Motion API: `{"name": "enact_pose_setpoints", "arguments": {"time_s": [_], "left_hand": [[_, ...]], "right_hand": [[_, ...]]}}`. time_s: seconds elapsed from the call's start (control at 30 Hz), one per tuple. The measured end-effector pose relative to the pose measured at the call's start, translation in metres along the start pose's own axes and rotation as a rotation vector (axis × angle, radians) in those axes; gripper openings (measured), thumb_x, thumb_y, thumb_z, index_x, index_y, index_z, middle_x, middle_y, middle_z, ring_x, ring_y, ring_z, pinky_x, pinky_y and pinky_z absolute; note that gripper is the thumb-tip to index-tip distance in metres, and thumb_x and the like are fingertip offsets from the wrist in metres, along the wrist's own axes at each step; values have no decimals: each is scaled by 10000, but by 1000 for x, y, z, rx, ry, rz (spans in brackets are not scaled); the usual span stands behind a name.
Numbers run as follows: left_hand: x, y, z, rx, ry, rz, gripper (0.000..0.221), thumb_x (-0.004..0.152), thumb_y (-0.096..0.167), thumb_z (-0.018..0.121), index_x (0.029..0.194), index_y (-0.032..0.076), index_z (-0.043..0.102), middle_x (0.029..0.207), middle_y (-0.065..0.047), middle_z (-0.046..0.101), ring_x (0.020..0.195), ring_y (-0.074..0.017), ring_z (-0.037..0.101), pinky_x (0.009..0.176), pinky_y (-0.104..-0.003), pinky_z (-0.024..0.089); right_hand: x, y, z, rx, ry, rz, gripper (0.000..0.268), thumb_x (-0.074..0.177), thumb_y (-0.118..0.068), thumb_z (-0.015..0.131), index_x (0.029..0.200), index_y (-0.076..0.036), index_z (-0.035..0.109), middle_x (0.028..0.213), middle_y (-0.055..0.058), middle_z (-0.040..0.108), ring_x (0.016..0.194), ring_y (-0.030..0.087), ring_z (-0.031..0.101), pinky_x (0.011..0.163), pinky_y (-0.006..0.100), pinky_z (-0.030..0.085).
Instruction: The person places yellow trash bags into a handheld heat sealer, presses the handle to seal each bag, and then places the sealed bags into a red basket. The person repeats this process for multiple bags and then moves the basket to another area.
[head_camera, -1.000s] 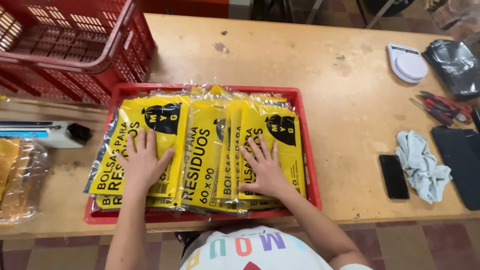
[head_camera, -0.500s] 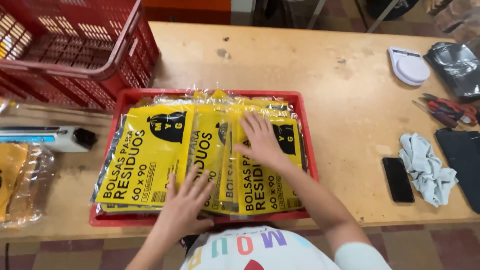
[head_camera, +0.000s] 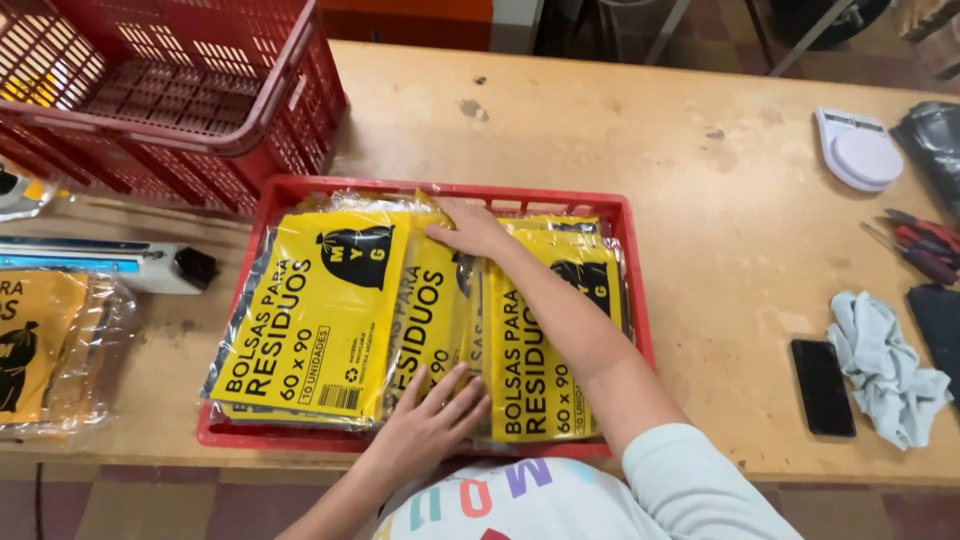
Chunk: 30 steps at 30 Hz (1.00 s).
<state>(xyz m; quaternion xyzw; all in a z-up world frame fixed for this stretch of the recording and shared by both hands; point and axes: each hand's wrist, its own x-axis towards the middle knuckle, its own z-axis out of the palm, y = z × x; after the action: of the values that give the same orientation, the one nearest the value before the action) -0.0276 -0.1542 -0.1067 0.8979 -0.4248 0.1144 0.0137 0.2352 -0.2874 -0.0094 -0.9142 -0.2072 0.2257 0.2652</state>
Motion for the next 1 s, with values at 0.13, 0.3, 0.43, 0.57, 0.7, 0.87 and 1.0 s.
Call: {"name": "enact_pose_setpoints", "arguments": {"time_s": [0.13, 0.3, 0.43, 0.57, 0.7, 0.87, 1.0], "left_hand": [[13, -7, -6, -32, -37, 44, 859, 780, 131, 603, 1571, 226, 282, 1603, -61, 309, 1497, -332, 184, 1164, -640, 146], [32, -9, 10, -63, 119, 19, 553, 897, 231, 596, 1444, 201, 521, 1498, -45, 499, 1408, -352, 401, 1117, -649, 257], [36, -6, -31, -190, 77, -50, 626, 915, 488, 563, 1415, 112, 531, 1464, -120, 509, 1406, -396, 385, 1098, -674, 223], [29, -53, -86, -382, 176, -168, 496, 895, 357, 681, 1277, 47, 615, 1376, -148, 594, 1300, -316, 523, 1032, -445, 418], [16, -107, -131, -382, -73, -838, 564, 933, 381, 606, 1435, 168, 461, 1571, -56, 358, 1453, -271, 249, 1202, -510, 157], [1, -136, -98, -351, -340, -1115, 894, 895, 734, 371, 1589, 218, 145, 1674, -46, 63, 1534, -301, -11, 1189, -656, 29], [7, -135, -103, -409, -359, -1150, 856, 919, 684, 342, 1590, 211, 102, 1683, -32, 4, 1532, -294, -39, 1199, -646, -7]], "right_hand": [[11, 3, -1, -12, -63, -3, 631, 944, -506, 483, 1479, -174, 440, 1438, 75, 563, 1199, 254, 610, 919, 388, 566], [45, 22, 14, -118, -30, -26, 627, 910, -589, 454, 1357, -164, 567, 1417, 85, 586, 1235, 280, 595, 931, 408, 490], [36, 26, 25, -272, 88, -111, 714, 942, -529, 454, 1584, -287, 258, 1472, 94, 517, 1318, 314, 515, 983, 485, 455], [-24, 26, 11, -400, 286, -329, 666, 942, -547, 515, 1435, -106, 439, 1487, 117, 419, 1356, 318, 361, 1123, 513, 269], [-113, 64, 18, -490, 184, -123, 817, 913, -664, 467, 1550, -201, 250, 1641, 48, 178, 1526, 286, 58, 1215, 552, 65], [-137, 150, 72, -562, 269, 3, 924, 853, -785, 283, 1583, -262, 69, 1678, 3, 3, 1532, 245, -58, 1183, 590, -5], [-141, 173, 86, -476, 329, -44, 922, 856, -764, 205, 1595, -251, -1, 1689, 12, -90, 1532, 243, -119, 1151, 639, -29]]}}
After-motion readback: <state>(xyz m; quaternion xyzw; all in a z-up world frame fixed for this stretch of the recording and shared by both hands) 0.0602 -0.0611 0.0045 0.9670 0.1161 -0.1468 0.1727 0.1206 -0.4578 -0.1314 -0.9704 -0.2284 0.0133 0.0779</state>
